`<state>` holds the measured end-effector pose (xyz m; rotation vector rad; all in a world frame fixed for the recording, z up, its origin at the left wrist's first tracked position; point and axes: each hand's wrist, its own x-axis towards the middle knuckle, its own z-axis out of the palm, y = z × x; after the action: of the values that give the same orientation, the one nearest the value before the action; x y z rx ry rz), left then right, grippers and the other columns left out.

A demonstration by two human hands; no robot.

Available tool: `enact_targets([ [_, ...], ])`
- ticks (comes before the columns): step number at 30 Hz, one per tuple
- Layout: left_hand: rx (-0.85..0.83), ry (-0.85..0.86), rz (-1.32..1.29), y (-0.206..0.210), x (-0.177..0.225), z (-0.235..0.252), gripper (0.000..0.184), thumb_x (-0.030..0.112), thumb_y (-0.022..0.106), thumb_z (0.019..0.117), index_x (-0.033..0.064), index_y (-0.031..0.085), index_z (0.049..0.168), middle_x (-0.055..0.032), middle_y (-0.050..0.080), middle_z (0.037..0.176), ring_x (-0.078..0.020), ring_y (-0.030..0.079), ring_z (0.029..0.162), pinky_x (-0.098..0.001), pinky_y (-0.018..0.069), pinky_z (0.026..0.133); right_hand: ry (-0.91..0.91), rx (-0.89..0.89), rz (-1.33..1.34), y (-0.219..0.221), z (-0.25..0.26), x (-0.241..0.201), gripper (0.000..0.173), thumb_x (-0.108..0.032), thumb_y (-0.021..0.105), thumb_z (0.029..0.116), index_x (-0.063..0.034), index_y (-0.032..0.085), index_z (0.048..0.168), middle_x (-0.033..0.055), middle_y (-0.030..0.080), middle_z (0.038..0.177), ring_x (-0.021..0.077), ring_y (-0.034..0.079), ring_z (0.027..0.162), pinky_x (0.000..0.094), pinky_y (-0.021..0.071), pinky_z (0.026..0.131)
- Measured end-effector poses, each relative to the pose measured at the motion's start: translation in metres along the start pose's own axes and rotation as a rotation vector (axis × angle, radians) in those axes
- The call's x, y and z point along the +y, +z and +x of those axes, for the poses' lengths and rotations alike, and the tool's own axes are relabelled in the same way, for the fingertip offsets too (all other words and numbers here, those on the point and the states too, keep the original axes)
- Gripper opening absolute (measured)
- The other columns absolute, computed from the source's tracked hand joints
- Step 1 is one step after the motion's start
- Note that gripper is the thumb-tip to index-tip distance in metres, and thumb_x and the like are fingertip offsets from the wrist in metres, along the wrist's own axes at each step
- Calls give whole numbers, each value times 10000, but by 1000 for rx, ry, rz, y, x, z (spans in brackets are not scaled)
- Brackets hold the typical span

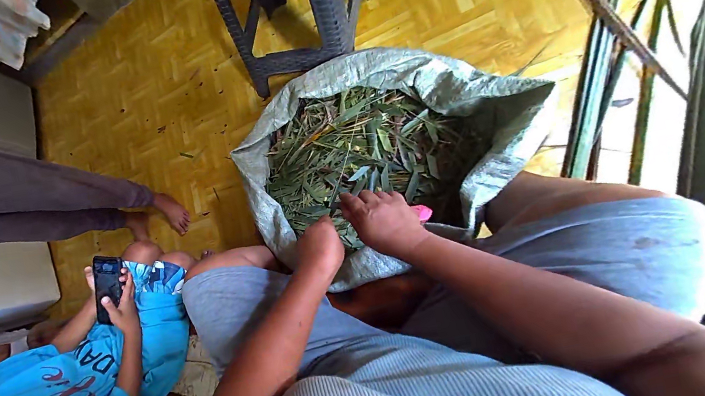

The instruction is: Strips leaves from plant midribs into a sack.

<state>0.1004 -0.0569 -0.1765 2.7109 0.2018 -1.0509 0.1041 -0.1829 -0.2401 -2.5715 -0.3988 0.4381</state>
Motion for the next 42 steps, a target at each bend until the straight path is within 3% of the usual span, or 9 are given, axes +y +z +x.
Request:
enact_targets([
  [4, 5, 19, -13, -1, 0, -2, 329, 153, 426, 1099, -2, 597, 1334, -230, 681, 1217, -389, 661, 1165, -569, 526, 975, 29, 37, 9, -2, 2, 6, 391, -213, 476, 1089, -25, 579, 1415, 277, 661, 1212, 483, 638, 1120, 650, 478, 912],
  [10, -48, 30, -138, -3, -11, -4, 352, 156, 391, 1115, -33, 593, 1331, -243, 683, 1184, -373, 662, 1150, -546, 505, 1015, 354, 3, 221, -26, 19, 35, 439, -299, 387, 1126, -40, 537, 1448, 306, 582, 1369, 536, 568, 1239, 734, 420, 979],
  [21, -62, 17, -416, -12, -15, 1, 345, 185, 368, 1138, -22, 621, 1246, -128, 691, 945, -196, 635, 811, -388, 524, 805, 11, -132, 342, -12, 9, 16, 409, -279, 427, 1121, -55, 579, 1427, 230, 634, 1345, 444, 611, 1238, 661, 436, 1034],
  [26, -124, 27, -406, -12, -15, -5, 358, 191, 357, 1139, 5, 615, 1305, -93, 686, 943, -140, 588, 746, -328, 499, 743, 337, -41, 304, -19, 22, 34, 451, -333, 376, 1129, -70, 535, 1460, 272, 582, 1394, 508, 577, 1252, 723, 430, 990],
  [30, -61, 24, -302, -10, -19, -3, 372, 185, 373, 1131, -11, 604, 1348, -187, 717, 1090, -290, 691, 1026, -475, 525, 969, 398, -36, 572, -27, 23, 35, 463, -337, 371, 1133, -78, 513, 1490, 243, 621, 1354, 434, 617, 1224, 661, 452, 1025],
  [33, 2, 22, -126, -6, -15, -4, 411, 194, 380, 1125, -2, 529, 1454, -251, 672, 1244, -389, 647, 1191, -571, 486, 1039, 337, -196, 881, -17, 17, 21, 448, -306, 385, 1134, -72, 485, 1504, 217, 661, 1157, 313, 629, 964, 505, 495, 872],
  [35, 17, 13, -13, -3, -11, -5, 430, 202, 380, 1123, 25, 482, 1502, -249, 647, 1311, -405, 628, 1232, -587, 487, 1032, 250, -254, 750, -15, 12, 14, 458, -321, 396, 1131, -79, 501, 1506, 207, 693, 1145, 339, 659, 1005, 545, 498, 923],
  [37, 28, 17, 56, 2, -7, -6, 450, 184, 394, 1114, 35, 444, 1535, -243, 623, 1354, -400, 620, 1244, -578, 494, 1022, 147, -273, 504, -16, 9, 11, 457, -313, 397, 1129, -89, 503, 1513, 206, 650, 1333, 399, 633, 1213, 625, 451, 1051],
  [42, 39, 32, 133, 5, -2, -12, 464, 123, 391, 1095, 53, 429, 1552, -223, 619, 1351, -393, 643, 1193, -564, 520, 972, 209, -163, 235, -16, 11, 17, 433, -318, 425, 1117, -100, 552, 1469, 268, 613, 1353, 506, 610, 1198, 714, 452, 964],
])
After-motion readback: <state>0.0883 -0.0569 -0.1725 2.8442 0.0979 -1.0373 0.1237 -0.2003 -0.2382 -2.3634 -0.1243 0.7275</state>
